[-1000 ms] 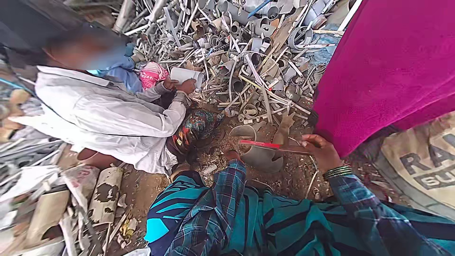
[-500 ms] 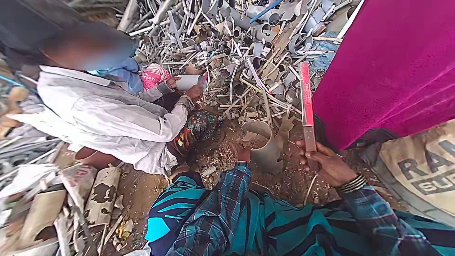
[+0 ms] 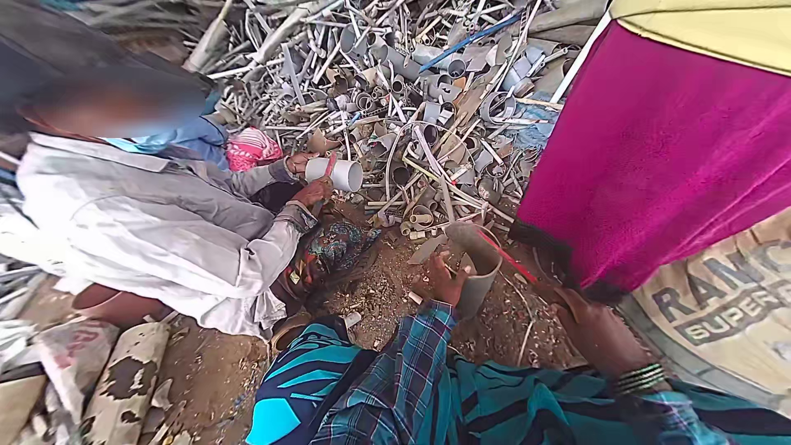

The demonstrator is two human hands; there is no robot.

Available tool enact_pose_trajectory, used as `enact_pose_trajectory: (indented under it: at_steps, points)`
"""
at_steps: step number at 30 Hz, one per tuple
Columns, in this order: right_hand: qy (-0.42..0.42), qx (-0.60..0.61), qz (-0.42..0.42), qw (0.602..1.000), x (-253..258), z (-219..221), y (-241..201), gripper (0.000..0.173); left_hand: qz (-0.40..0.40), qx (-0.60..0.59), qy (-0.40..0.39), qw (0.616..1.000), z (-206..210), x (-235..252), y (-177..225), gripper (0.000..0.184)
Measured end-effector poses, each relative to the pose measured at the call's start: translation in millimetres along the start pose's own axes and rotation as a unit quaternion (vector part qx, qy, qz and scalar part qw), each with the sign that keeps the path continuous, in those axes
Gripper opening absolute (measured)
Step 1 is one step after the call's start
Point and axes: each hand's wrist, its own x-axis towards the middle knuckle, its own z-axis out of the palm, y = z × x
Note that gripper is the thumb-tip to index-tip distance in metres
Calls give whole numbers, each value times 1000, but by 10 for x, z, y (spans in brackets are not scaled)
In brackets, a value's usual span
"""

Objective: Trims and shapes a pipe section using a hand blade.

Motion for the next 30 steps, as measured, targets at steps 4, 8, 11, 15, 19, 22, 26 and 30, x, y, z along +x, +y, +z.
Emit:
enact_pose_trajectory:
  at_steps: [4,8,11,15,19,22,26,30]
  points:
    - [-24,-70,43,996,166,-27,-53,40,-16,37,-47,998,87,21,220,63]
    - [-8,-118,50,992,134,-112,16,40,-14,46,-72,996,209,-7,342,63]
    - [15,-133,55,990,54,-258,42,36,-23,61,-84,994,239,2,404,61]
    - [-64,-180,77,979,320,-212,24,41,-16,51,-108,993,313,22,388,60]
    - [-24,-183,51,981,320,-578,-82,35,-8,24,-103,994,269,121,309,60]
    - [-19,-196,41,980,390,-612,-210,33,-12,17,-114,993,212,186,319,59]
    - [-86,-234,40,968,572,-407,-309,39,1,10,-117,993,178,163,274,59]
    - [-7,-240,28,970,411,-734,-526,31,10,-7,-121,993,151,144,260,58]
